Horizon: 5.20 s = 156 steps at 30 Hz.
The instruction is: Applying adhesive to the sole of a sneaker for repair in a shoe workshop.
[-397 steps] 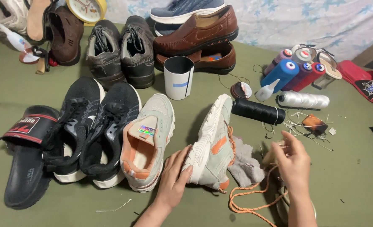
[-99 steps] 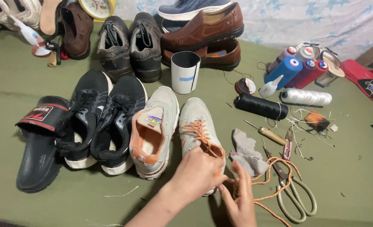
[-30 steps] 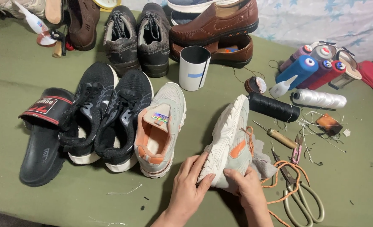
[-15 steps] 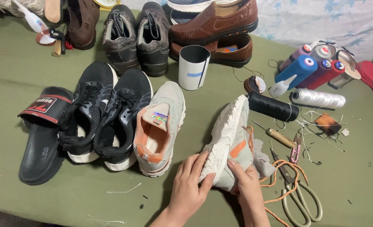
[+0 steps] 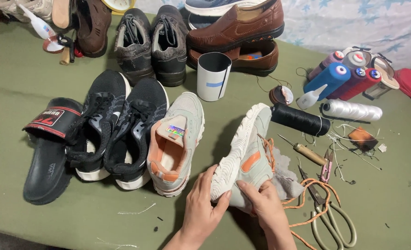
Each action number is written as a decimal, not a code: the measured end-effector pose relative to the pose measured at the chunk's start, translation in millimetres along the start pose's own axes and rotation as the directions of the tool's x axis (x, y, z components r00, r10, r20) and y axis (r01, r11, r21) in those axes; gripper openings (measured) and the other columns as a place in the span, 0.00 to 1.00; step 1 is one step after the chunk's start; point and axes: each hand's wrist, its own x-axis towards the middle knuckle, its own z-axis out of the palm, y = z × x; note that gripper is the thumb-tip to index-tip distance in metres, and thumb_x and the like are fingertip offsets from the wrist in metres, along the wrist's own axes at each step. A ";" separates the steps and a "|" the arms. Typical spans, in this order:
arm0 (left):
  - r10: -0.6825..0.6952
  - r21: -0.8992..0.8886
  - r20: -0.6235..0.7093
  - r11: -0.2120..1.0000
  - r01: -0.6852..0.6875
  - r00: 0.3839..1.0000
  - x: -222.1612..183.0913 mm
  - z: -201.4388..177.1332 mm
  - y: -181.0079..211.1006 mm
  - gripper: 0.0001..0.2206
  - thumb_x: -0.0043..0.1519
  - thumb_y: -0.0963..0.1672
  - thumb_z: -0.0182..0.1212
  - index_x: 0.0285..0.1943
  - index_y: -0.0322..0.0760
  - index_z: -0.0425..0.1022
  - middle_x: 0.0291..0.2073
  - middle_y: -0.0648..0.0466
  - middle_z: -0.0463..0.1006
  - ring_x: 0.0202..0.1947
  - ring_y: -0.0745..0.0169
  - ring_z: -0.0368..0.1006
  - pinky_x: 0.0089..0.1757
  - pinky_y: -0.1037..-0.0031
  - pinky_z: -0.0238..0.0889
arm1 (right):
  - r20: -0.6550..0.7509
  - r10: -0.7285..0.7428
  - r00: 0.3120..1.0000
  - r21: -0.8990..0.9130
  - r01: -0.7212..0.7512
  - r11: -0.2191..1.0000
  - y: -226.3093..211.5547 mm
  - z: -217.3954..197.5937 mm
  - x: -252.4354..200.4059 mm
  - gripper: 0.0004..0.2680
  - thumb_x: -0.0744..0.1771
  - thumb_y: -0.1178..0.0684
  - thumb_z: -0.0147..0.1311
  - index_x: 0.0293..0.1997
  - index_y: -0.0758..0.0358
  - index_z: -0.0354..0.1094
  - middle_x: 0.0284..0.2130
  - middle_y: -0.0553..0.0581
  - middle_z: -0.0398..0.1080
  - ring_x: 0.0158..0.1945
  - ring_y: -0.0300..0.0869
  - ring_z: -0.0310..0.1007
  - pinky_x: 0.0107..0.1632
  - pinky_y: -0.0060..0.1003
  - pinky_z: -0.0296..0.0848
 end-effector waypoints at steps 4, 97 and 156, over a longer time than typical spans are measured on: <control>0.000 0.022 -0.028 1.000 0.001 1.000 1.1 -0.6 -4.0 0.27 0.57 0.43 0.62 0.65 0.26 0.62 0.52 0.39 0.77 0.46 0.44 0.78 0.44 0.60 0.72 | 0.071 -0.058 0.996 0.002 0.058 0.998 3.3 3.9 4.6 0.11 0.64 0.66 0.55 0.48 0.86 0.73 0.35 0.72 0.80 0.31 0.47 0.76 0.32 0.35 0.73; 0.346 0.613 -0.116 0.763 -0.207 0.931 -179.9 -131.6 -155.9 0.43 0.44 0.54 0.68 0.70 0.40 0.57 0.60 0.39 0.73 0.58 0.45 0.73 0.58 0.49 0.66 | -0.095 -0.047 0.994 0.027 0.050 0.998 25.2 49.3 -33.6 0.16 0.66 0.62 0.51 0.62 0.76 0.65 0.51 0.67 0.76 0.50 0.45 0.73 0.53 0.37 0.69; 0.013 0.485 0.009 0.874 -0.016 1.000 27.7 13.5 0.3 0.18 0.58 0.47 0.65 0.50 0.36 0.65 0.41 0.52 0.70 0.36 0.51 0.73 0.35 0.60 0.67 | 0.024 -0.156 0.987 -0.187 0.158 0.970 37.6 12.6 -21.4 0.11 0.66 0.59 0.54 0.51 0.74 0.75 0.40 0.60 0.83 0.39 0.38 0.77 0.42 0.31 0.75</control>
